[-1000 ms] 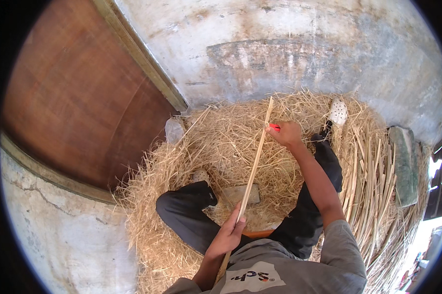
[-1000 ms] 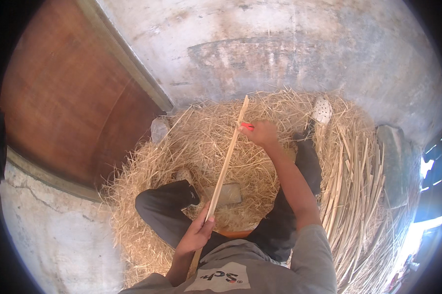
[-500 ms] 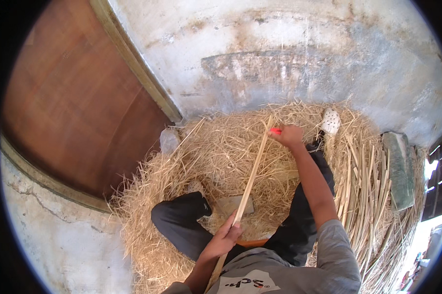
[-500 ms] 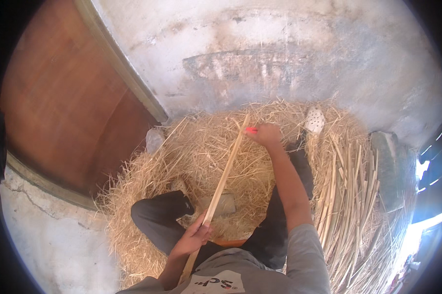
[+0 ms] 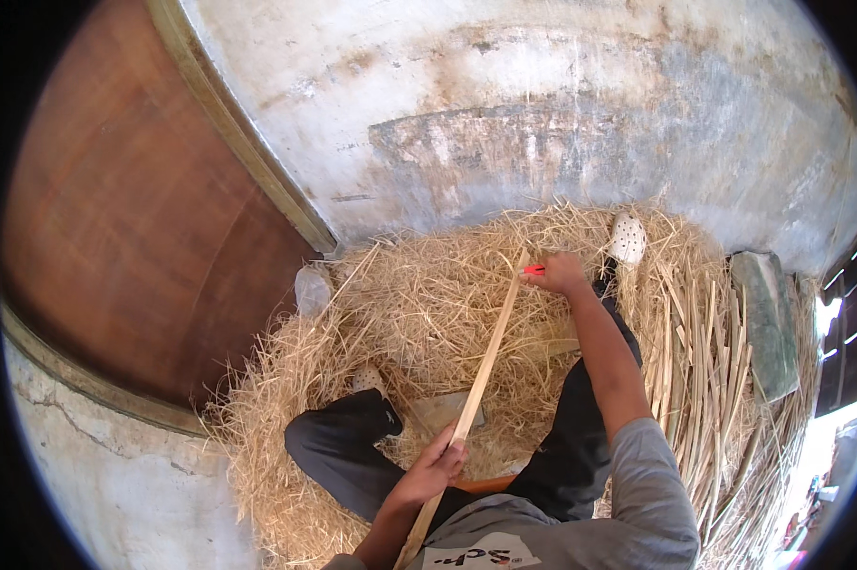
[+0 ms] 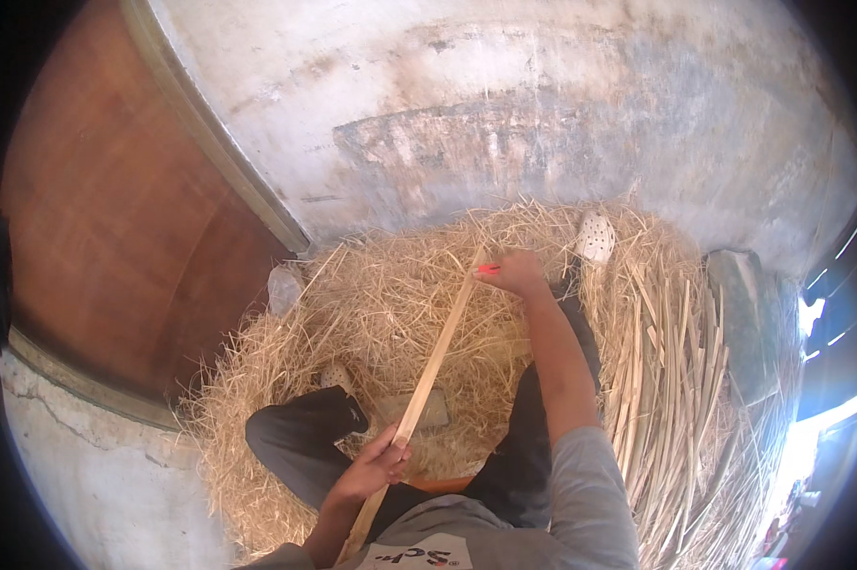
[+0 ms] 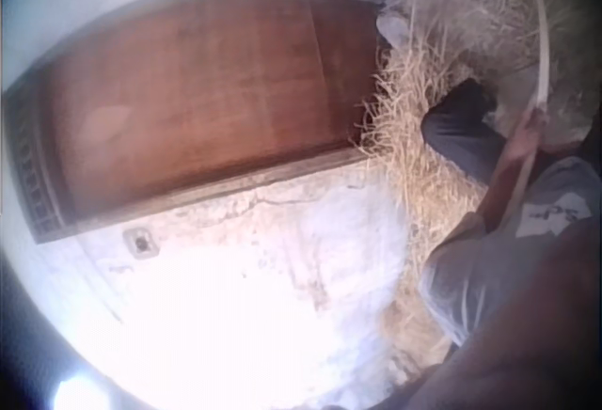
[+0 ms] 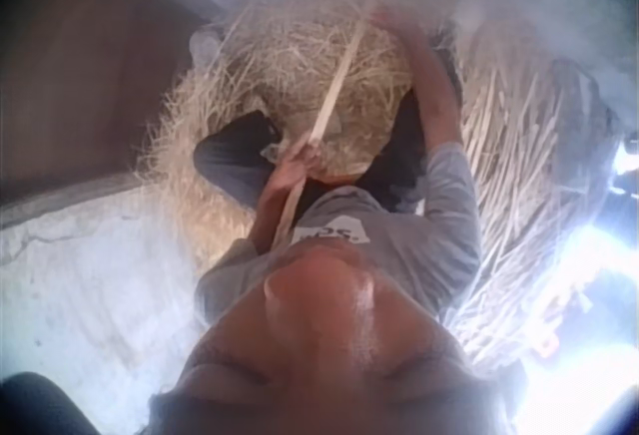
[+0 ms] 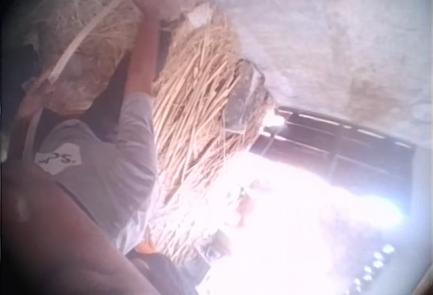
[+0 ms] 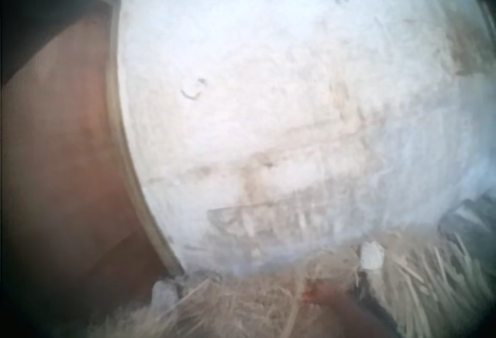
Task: The person sits on a pile of straw and uses a red utility knife to shave thin strips from a long, thin piece of wood. They hold the wood with their left hand and scrape the knife along its length with their right hand, creating wood shavings that fall onto the straw.
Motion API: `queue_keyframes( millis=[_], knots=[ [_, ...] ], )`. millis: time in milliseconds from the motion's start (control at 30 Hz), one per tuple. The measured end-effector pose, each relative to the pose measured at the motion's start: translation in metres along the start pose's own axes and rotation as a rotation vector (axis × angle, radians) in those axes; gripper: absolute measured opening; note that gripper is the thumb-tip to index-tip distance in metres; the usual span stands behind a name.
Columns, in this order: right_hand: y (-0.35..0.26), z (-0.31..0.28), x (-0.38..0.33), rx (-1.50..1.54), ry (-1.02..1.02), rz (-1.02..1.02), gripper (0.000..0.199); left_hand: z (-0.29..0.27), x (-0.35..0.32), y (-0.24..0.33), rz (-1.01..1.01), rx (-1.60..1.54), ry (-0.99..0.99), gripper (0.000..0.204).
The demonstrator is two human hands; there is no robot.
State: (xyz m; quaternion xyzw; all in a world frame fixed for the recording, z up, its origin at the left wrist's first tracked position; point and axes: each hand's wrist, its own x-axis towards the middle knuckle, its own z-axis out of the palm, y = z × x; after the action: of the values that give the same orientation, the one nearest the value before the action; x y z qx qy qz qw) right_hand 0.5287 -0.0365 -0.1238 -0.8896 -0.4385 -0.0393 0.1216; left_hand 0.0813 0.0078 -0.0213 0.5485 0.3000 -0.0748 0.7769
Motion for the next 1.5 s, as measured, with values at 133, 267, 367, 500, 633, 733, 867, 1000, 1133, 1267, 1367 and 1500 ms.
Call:
queue_keyframes(
  millis=[133, 267, 367, 500, 633, 733, 867, 1000, 1133, 1267, 1367, 1500],
  knots=[
    [0.016, 0.002, 0.003, -0.033, -0.064, -0.052, 0.081, 0.003, 0.002, -0.005, -0.023, -0.038, -0.019, 0.054],
    [0.031, 0.004, 0.0, -0.035, -0.054, -0.125, 0.077, 0.007, 0.002, -0.004, -0.036, -0.071, -0.053, 0.055],
    [0.027, -0.012, 0.004, 0.022, -0.107, 0.034, 0.075, 0.006, 0.002, -0.007, -0.036, -0.106, -0.04, 0.056],
    [0.122, 0.014, -0.014, 0.433, 0.074, 0.734, 0.083, -0.001, -0.015, 0.002, -0.004, -0.122, 0.03, 0.054],
    [0.108, -0.017, -0.019, 0.41, -0.015, 0.617, 0.091, -0.005, -0.022, 0.017, 0.009, -0.131, 0.119, 0.055],
    [0.044, -0.027, -0.013, 0.428, 0.034, 0.311, 0.085, 0.005, -0.011, 0.019, 0.035, -0.149, 0.077, 0.054],
    [-0.05, -0.069, -0.034, 0.361, -0.11, 0.02, 0.066, 0.006, -0.017, 0.02, 0.086, -0.156, 0.081, 0.054],
    [-0.066, -0.057, -0.036, 0.385, 0.139, -0.208, 0.055, 0.013, -0.024, 0.026, 0.068, -0.132, 0.068, 0.055],
    [-0.065, -0.05, -0.027, 0.345, 0.326, -0.092, 0.052, 0.023, -0.03, 0.025, 0.063, -0.094, 0.075, 0.056],
    [-0.037, -0.043, -0.007, 0.238, 0.397, -0.036, 0.049, 0.026, -0.034, 0.019, 0.086, -0.057, 0.018, 0.056],
    [-0.023, -0.038, -0.002, 0.156, 0.38, -0.111, 0.049, 0.024, -0.031, 0.015, 0.072, -0.049, 0.02, 0.056],
    [0.0, -0.032, 0.009, 0.16, 0.227, 0.234, 0.046, 0.026, -0.032, 0.008, 0.092, 0.018, 0.027, 0.057]
  ],
)
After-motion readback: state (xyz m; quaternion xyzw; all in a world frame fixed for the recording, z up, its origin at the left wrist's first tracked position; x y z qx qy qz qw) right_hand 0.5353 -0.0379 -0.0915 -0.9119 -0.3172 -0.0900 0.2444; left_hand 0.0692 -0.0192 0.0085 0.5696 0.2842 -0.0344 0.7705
